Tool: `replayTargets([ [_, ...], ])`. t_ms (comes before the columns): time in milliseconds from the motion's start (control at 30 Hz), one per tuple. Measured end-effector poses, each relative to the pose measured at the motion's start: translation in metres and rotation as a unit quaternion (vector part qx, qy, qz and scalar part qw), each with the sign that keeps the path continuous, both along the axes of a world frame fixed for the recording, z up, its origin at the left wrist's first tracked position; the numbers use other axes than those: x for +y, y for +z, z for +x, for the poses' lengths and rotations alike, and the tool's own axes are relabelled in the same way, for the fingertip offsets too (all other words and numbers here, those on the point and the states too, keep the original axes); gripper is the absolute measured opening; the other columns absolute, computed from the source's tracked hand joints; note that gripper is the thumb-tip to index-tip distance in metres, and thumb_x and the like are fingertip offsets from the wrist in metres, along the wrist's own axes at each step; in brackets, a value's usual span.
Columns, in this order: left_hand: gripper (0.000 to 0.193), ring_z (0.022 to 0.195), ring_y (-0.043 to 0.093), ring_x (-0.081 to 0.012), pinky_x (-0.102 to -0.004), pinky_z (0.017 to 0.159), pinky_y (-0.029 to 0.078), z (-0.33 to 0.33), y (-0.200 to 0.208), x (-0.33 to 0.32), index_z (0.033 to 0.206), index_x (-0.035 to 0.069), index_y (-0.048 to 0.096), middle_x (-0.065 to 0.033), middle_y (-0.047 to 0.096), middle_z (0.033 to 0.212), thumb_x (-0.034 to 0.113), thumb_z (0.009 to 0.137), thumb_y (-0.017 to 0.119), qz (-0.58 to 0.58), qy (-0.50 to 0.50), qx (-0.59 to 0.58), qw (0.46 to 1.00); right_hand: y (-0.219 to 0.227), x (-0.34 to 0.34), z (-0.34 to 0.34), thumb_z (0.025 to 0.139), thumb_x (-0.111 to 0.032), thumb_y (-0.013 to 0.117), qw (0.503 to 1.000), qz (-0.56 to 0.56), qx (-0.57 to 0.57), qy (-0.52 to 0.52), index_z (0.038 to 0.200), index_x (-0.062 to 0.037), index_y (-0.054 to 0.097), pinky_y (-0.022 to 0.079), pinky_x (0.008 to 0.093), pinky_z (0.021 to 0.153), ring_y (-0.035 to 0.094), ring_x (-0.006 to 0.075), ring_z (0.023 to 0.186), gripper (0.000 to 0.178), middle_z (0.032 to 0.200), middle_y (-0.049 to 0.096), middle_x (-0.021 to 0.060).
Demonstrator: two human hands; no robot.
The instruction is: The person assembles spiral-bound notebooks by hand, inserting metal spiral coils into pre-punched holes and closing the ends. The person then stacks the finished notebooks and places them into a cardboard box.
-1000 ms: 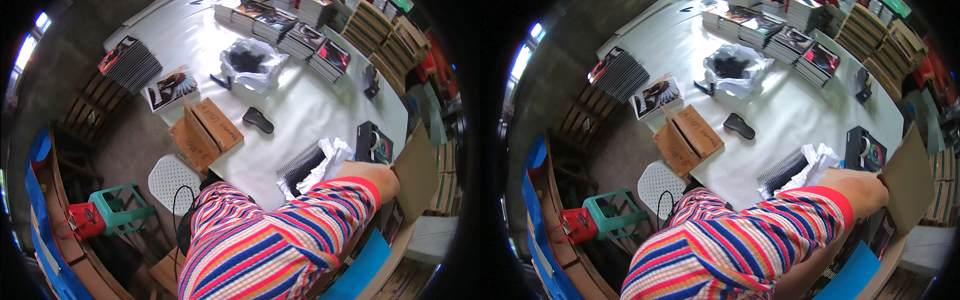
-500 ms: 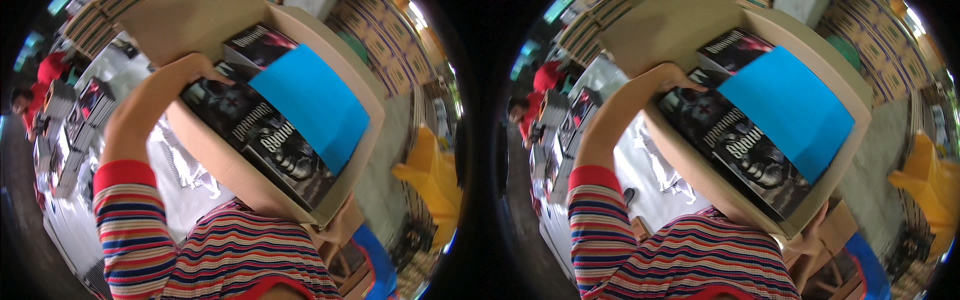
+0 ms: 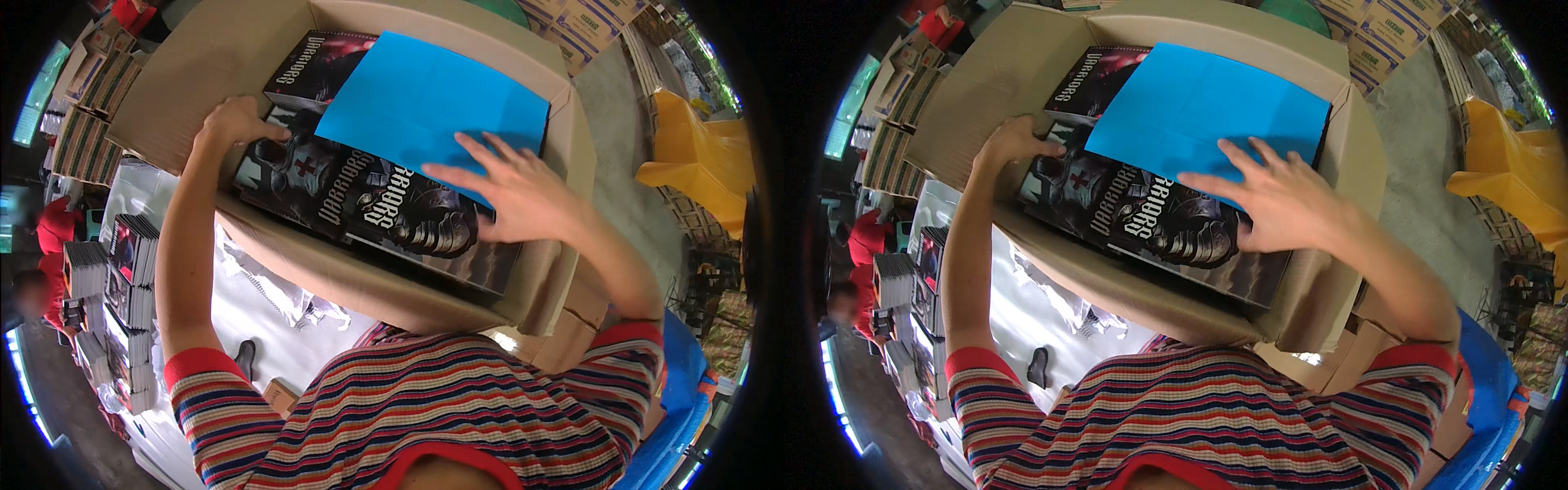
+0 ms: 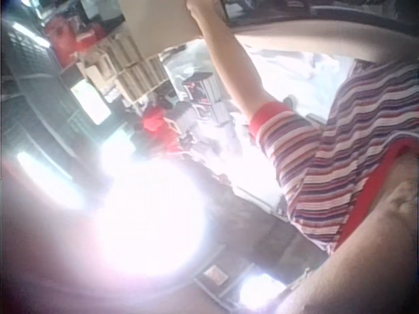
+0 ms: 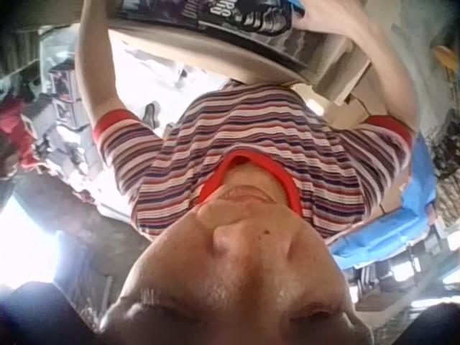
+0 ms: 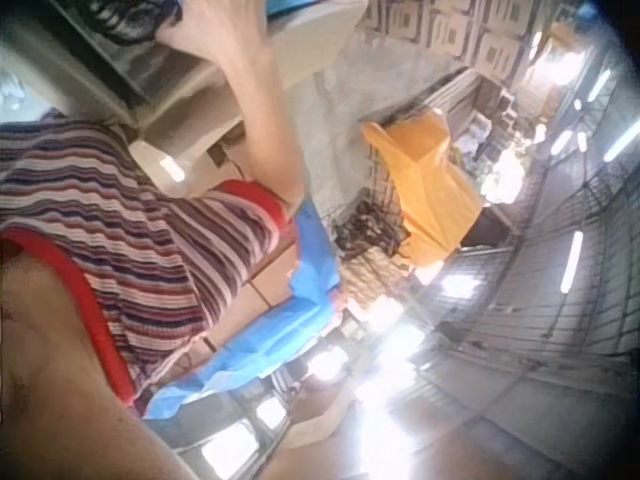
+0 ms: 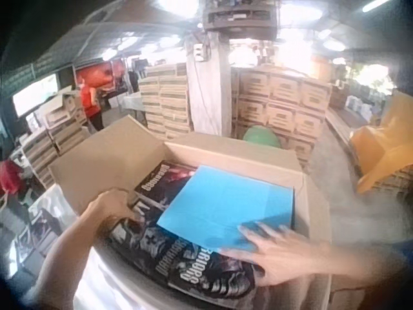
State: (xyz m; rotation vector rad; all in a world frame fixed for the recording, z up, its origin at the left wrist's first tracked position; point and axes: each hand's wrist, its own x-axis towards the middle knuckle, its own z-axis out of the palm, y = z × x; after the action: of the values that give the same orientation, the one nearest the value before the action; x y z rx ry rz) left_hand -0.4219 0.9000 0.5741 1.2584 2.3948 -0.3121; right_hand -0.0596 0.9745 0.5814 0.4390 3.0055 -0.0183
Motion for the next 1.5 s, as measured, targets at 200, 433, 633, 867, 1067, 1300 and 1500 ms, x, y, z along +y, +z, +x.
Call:
replayTargets([
  [200,0.081,0.1,0.058,-0.0356,-0.0386,0.091,0.043,-0.027,-0.044,-0.025,0.1,-0.013,0.058,-0.0298,0.06,0.101,0.049,0.053,0.079,0.017,-0.124,0.003,0.992,-0.002,0.028,-0.005,0.072,-0.003,0.059,0.993,-0.019,0.069,-0.089,0.13,-0.0236,0.042,0.05,0.0406,0.061,0.062,0.0331,0.069,0.064,0.078,0.064,0.0175],
  [433,0.129,0.124,0.037,-0.039,-0.038,0.103,0.032,-0.01,-0.066,-0.031,0.137,-0.008,0.013,-0.0321,0.037,0.131,0.047,0.045,0.084,0.02,-0.178,0.006,0.984,0.005,0.043,0.007,0.075,-0.001,0.054,0.926,0.052,0.35,-0.128,0.116,-0.0172,0.056,0.049,0.0407,0.066,0.062,0.0328,0.079,0.044,0.095,0.064,0.012],
  [633,0.109,0.122,0.041,-0.0368,-0.039,0.1,0.035,-0.001,-0.052,-0.041,0.135,-0.006,0.025,-0.0314,0.042,0.127,0.042,0.055,0.081,0.064,-0.131,0.003,0.989,0.032,0.043,0.019,0.075,0.003,0.055,0.871,0.164,0.425,-0.184,0.116,-0.019,0.058,0.051,0.0374,0.07,0.063,0.0303,0.09,0.046,0.105,0.063,0.011],
  [867,0.043,0.077,0.065,-0.0209,-0.0313,0.068,0.051,0.009,0.001,-0.011,0.101,-0.001,0.063,-0.0156,0.065,0.089,0.036,0.079,0.065,0.085,0.011,-0.151,0.985,0.045,0.034,0.034,0.075,0.008,0.055,0.846,0.226,0.462,-0.137,0.112,-0.0102,0.06,0.052,0.0331,0.072,0.064,0.0257,0.093,0.042,0.106,0.064,0.0095],
  [1067,0.058,0.098,0.058,-0.021,-0.0352,0.079,0.049,0.08,-0.01,-0.001,0.118,0.004,0.054,-0.0111,0.059,0.109,0.049,0.082,0.06,0.076,0.062,-0.503,0.859,0.04,0.034,0.046,0.082,0.003,0.054,0.797,0.255,0.524,-0.16,0.105,-0.003,0.063,0.051,0.0288,0.069,0.066,0.0206,0.086,0.026,0.1,0.066,0.0096],
  [1300,0.056,0.1,0.053,-0.0175,-0.0303,0.084,0.043,0.129,-0.029,-0.001,0.12,0.005,0.053,-0.008,0.057,0.114,0.039,0.078,0.069,0.052,0.083,-0.549,0.83,0.029,0.029,0.042,0.076,0.009,0.056,0.769,0.272,0.551,-0.175,0.103,-0.0016,0.063,0.052,0.0309,0.065,0.067,0.0245,0.081,0.029,0.095,0.067,0.0097],
  [1500,0.084,0.097,0.056,-0.0284,-0.0364,0.086,0.044,0.152,-0.062,-0.003,0.122,-0.005,0.046,-0.0187,0.057,0.104,0.05,0.064,0.072,0.121,0.16,-0.43,0.88,0.012,0.024,0.026,0.078,0.007,0.057,0.777,0.231,0.557,-0.179,0.106,-0.0026,0.063,0.053,0.0327,0.066,0.067,0.0261,0.084,0.029,0.097,0.067,0.0113],
])
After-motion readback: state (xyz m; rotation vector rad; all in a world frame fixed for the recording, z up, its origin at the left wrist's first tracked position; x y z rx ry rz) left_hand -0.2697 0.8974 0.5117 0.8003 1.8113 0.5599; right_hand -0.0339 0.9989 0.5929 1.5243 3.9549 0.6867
